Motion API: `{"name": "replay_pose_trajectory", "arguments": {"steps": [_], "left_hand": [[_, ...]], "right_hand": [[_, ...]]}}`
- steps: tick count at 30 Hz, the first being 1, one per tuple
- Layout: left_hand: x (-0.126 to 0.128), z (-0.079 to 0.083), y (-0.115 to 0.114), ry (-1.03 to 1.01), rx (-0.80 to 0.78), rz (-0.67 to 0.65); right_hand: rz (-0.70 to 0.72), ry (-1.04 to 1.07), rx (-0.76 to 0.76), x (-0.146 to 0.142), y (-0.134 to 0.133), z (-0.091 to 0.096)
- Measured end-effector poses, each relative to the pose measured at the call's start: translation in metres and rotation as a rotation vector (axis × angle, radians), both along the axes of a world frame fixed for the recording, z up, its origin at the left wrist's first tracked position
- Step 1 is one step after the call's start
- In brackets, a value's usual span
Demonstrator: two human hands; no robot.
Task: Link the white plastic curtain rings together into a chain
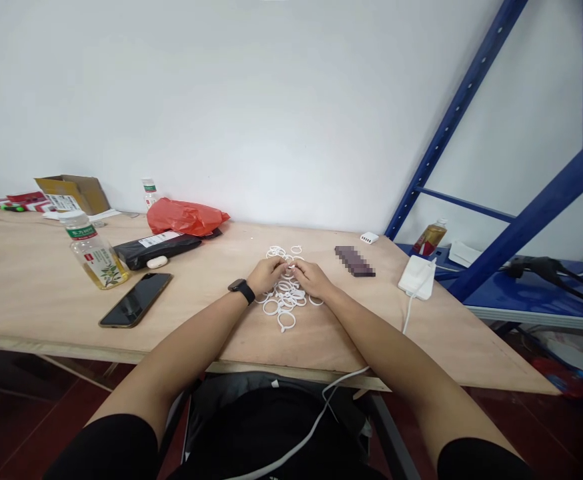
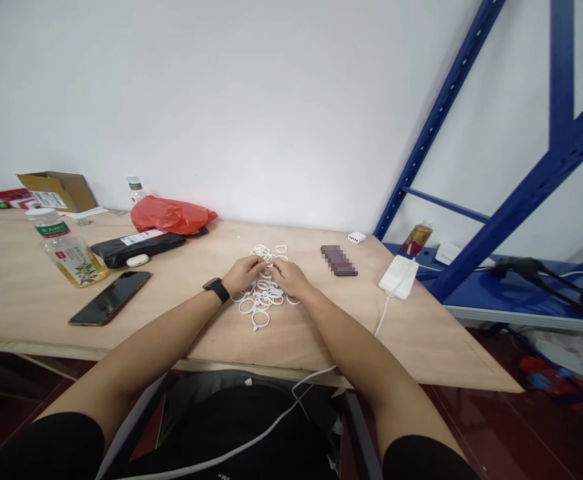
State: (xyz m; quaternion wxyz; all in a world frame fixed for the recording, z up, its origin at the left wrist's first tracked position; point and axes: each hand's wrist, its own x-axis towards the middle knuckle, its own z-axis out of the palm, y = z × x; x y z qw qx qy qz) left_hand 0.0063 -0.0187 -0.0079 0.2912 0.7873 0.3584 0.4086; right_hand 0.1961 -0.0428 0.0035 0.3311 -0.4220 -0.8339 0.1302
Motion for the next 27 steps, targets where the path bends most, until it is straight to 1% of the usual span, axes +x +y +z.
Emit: {"name": "replay_pose_trajectory", "arguments": {"steps": [3, 6, 10, 21, 23, 27], "left_hand": [[0.0013, 0.0022, -0.0026, -0.010, -0.003, -0.032], [0.0013, 0.0038, -0.0048, 0.004, 0.006, -0.019], [0.0008, 0.0050, -0.0070, 0.029, 0.013, 0.008], [0.0007, 0.0017, -0.0054, 0.098, 0.043, 0.015], [0.0003, 0.0028, -0.0056, 0.111, 0.069, 0.015], [-0.0005, 0.0063, -0.0066, 0.130, 0.175, 0.046]], "right_hand": [[-0.024, 0.029, -0.018, 0.0009, 0.0015, -0.0013], [-0.016, 0.038, -0.033, 0.0013, 0.0013, -0.0019], [-0.010, 0.007, -0.025, 0.0009, 0.0010, -0.0018], [-0.049, -0.088, -0.014, 0.0002, 0.0003, 0.0001], [-0.066, -0.098, -0.009, -0.0004, 0.0007, 0.0000], [-0.103, -0.090, 0.012, -0.0008, 0.0023, -0.0010]]}}
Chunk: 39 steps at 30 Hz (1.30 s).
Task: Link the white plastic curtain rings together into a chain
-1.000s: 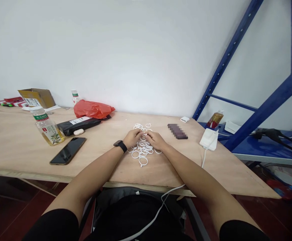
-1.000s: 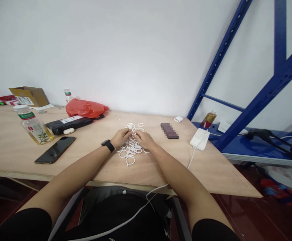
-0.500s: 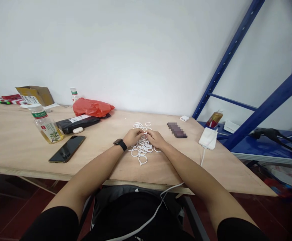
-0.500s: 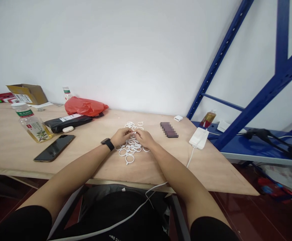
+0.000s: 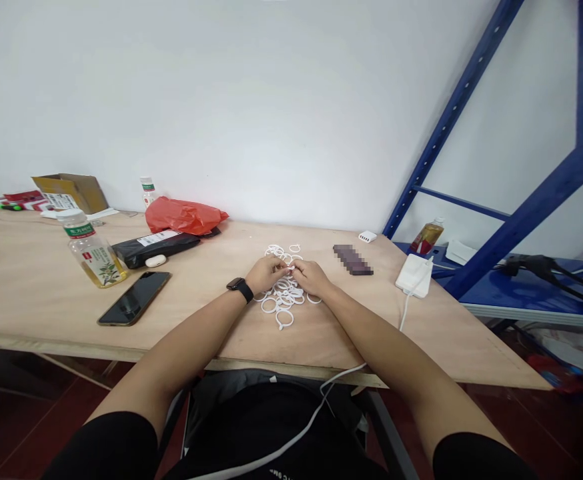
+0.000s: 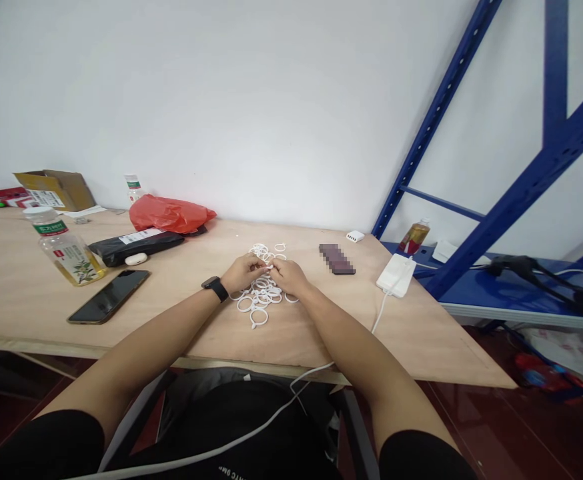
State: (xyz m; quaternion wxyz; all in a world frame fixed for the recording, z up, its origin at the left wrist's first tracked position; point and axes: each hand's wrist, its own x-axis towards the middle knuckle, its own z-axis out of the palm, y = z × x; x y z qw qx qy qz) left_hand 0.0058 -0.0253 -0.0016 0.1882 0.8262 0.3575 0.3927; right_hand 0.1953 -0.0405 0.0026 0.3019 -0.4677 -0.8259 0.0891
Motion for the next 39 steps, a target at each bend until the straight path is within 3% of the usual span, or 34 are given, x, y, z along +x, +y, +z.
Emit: {"name": "replay_pose_trajectory", "arguments": {"steps": [9, 14, 19, 23, 28, 34, 39], "left_hand": [[0.005, -0.002, -0.004, -0.015, -0.115, -0.069], [-0.003, -0.004, 0.007, -0.044, -0.141, 0.155], [-0.012, -0.011, 0.019, -0.042, -0.157, 0.285], [-0.010, -0.015, 0.020, -0.003, -0.192, 0.224], [-0.007, -0.017, 0.020, 0.092, -0.166, 0.155], [-0.007, -0.017, 0.018, 0.143, -0.156, 0.120], [-0.004, -0.013, 0.013, 0.113, -0.168, 0.073]], "right_hand": [[0.013, 0.112, 0.025, 0.003, 0.002, -0.003], [-0.010, 0.190, 0.104, 0.005, 0.008, -0.005], [0.048, -0.026, 0.059, 0.012, 0.015, -0.007], [0.119, -0.145, 0.019, 0.015, 0.015, -0.004], [0.114, -0.151, -0.014, 0.019, 0.012, 0.000], [0.219, -0.160, -0.048, 0.021, 0.009, 0.002], [0.127, -0.119, 0.040, 0.019, 0.011, 0.003]]}}
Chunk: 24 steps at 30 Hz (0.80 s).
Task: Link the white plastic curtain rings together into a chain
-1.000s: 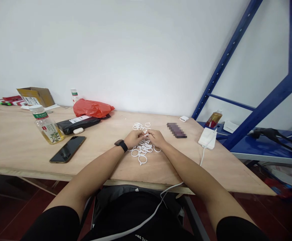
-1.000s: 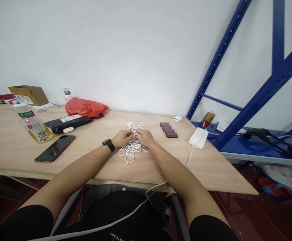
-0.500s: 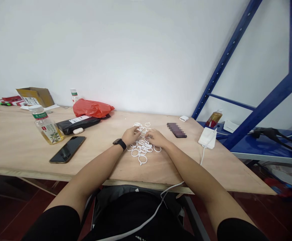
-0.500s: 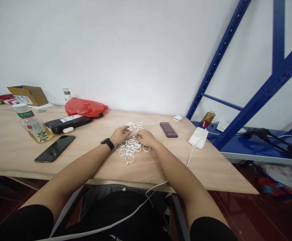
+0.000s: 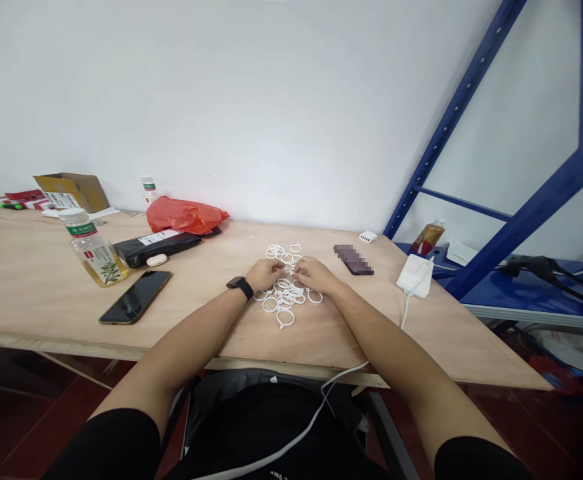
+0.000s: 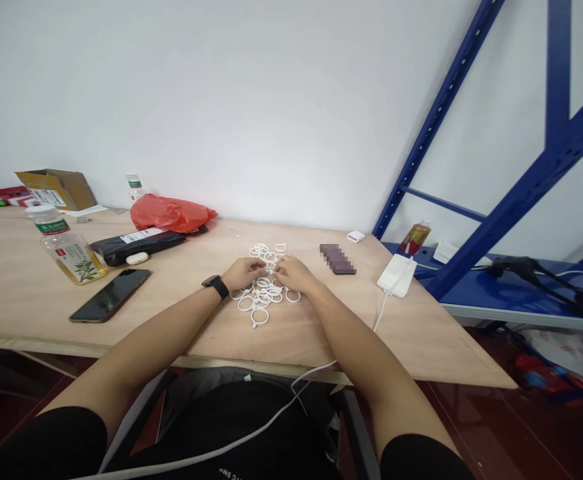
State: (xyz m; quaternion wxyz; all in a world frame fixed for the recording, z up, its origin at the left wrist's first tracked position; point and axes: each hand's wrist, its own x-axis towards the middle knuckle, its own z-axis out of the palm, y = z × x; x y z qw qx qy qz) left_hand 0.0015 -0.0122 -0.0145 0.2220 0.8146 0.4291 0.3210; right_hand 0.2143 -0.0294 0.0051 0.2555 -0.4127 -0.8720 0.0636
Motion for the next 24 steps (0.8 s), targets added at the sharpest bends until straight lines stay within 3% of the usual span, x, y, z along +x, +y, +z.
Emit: {"name": "replay_pose_trajectory", "arguments": {"steps": [6, 13, 24], "left_hand": [[0.004, 0.005, -0.006, -0.067, 0.111, -0.097], [0.002, 0.012, -0.009, -0.081, 0.208, -0.077], [0.006, 0.011, -0.013, -0.104, 0.097, -0.057]], "right_hand": [[-0.029, 0.063, -0.010, -0.004, -0.004, 0.001], [0.002, 0.096, -0.029, -0.011, -0.010, 0.001], [0.004, 0.092, -0.057, -0.012, -0.012, 0.001]]}}
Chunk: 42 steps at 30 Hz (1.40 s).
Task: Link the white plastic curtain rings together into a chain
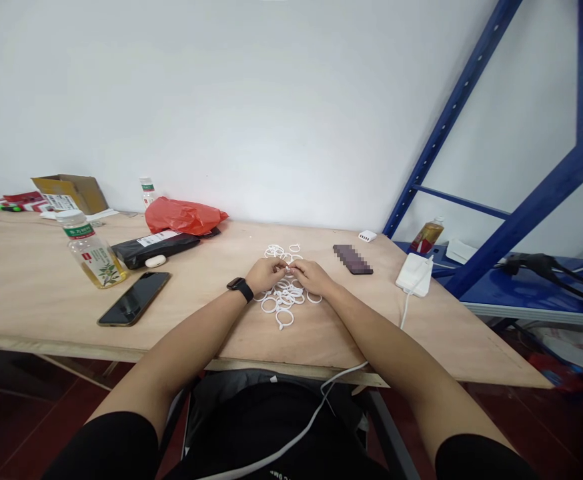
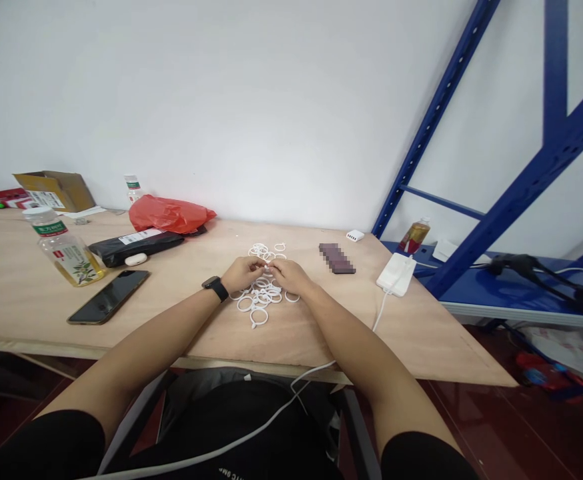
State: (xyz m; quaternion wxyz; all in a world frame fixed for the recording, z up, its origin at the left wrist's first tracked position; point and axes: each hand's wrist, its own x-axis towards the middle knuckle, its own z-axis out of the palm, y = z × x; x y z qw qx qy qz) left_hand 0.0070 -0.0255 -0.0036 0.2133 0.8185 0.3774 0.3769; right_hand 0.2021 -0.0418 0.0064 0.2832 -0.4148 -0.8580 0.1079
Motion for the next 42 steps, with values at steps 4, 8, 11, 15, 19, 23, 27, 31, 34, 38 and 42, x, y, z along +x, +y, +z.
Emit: {"name": "replay_pose_trajectory", "arguments": {"steps": [4, 8, 11, 15, 19, 23, 27, 31, 34, 38, 42], "left_hand": [[0.000, 0.002, -0.002, -0.002, -0.012, 0.020], [0.000, 0.005, -0.003, -0.016, -0.037, 0.020], [0.000, 0.006, -0.004, -0.039, -0.059, 0.015], [0.001, 0.005, -0.002, -0.059, -0.072, 0.025], [0.003, 0.001, 0.001, -0.088, -0.093, 0.060], [0.002, 0.000, 0.005, -0.130, -0.037, 0.070], [-0.004, 0.001, 0.008, -0.089, 0.026, 0.091], [-0.009, 0.004, 0.005, 0.105, -0.001, -0.046], [-0.008, 0.006, 0.000, 0.255, 0.023, -0.147], [-0.006, 0.009, -0.005, 0.332, -0.009, -0.159], [-0.006, 0.007, -0.003, 0.294, -0.049, -0.187]], "right_hand": [[0.005, -0.012, -0.004, -0.003, -0.002, 0.001], [0.011, -0.026, 0.009, -0.005, -0.002, -0.001], [0.010, -0.026, 0.018, -0.005, -0.001, -0.002], [0.014, -0.024, 0.036, -0.005, 0.000, -0.003], [0.016, -0.017, 0.055, -0.006, 0.000, -0.002], [-0.014, 0.026, 0.095, -0.005, 0.001, -0.001], [-0.140, 0.106, 0.178, 0.001, 0.006, -0.002], [-0.203, 0.141, 0.165, 0.010, 0.017, -0.010], [-0.185, 0.105, 0.088, 0.015, 0.024, -0.015], [-0.209, 0.089, 0.085, 0.016, 0.024, -0.015], [-0.188, 0.064, 0.077, 0.010, 0.018, -0.012]]}}
